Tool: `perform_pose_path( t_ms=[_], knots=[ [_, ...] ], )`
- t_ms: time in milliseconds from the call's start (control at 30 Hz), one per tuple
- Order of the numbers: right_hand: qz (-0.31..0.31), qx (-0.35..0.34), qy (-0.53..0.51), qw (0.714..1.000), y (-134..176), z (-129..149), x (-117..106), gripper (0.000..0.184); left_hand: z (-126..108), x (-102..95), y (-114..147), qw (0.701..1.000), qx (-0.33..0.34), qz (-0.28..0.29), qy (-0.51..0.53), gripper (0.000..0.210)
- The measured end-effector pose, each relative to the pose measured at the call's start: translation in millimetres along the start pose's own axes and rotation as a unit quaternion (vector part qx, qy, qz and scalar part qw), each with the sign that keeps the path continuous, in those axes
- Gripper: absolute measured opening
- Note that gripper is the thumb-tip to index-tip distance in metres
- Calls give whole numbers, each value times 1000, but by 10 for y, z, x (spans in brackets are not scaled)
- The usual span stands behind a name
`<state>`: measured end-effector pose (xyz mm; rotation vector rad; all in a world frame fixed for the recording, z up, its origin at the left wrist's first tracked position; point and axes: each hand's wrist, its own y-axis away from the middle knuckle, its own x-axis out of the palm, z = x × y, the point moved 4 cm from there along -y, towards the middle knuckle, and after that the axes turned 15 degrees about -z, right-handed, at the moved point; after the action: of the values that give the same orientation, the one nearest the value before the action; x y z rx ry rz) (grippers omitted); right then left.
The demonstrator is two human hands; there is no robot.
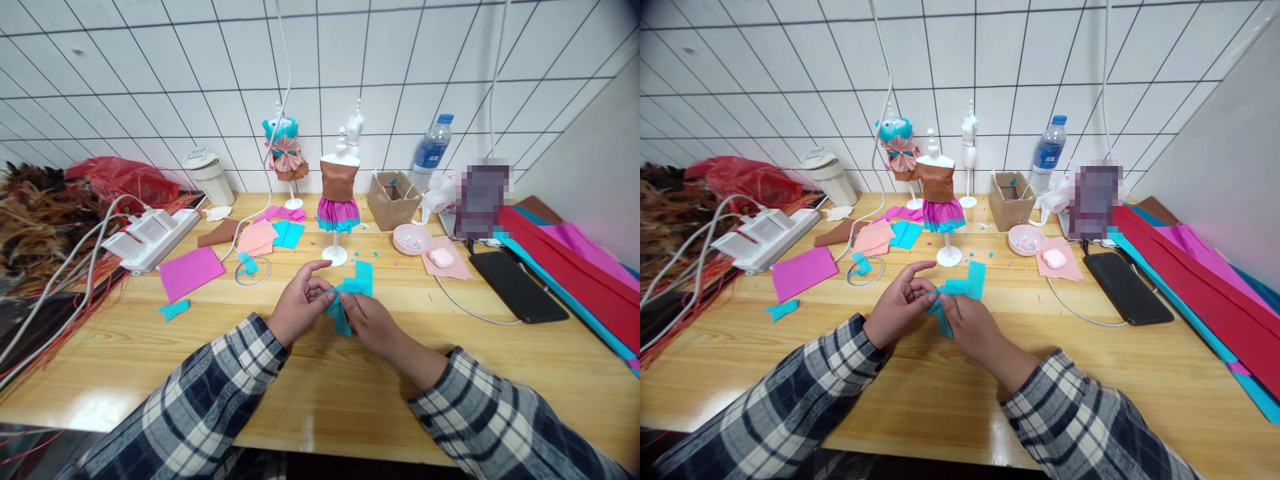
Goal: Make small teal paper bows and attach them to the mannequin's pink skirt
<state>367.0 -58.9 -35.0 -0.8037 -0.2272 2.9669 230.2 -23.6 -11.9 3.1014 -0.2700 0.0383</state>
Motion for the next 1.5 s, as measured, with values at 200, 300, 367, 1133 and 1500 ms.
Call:
perform_pose_path(
  t_ms=[200,300,367,1133,1500],
  knots=[
    [-14,-8,3,1000,5,-6,5,43,10,2,0,1000,-8,-1,4,63],
    [-12,-13,3,1000,-2,-3,3,39,27,-4,-3,1000,-12,-1,7,63],
    [-15,-8,-1,1000,-13,-4,-12,38,35,-12,-13,1000,-16,-1,16,63],
    [-41,77,-175,981,-33,45,-106,30,19,-23,-25,998,-39,-20,41,29],
    [-35,4,-21,999,-4,34,-107,38,51,-87,-56,999,-4,-28,-42,28]
  ],
)
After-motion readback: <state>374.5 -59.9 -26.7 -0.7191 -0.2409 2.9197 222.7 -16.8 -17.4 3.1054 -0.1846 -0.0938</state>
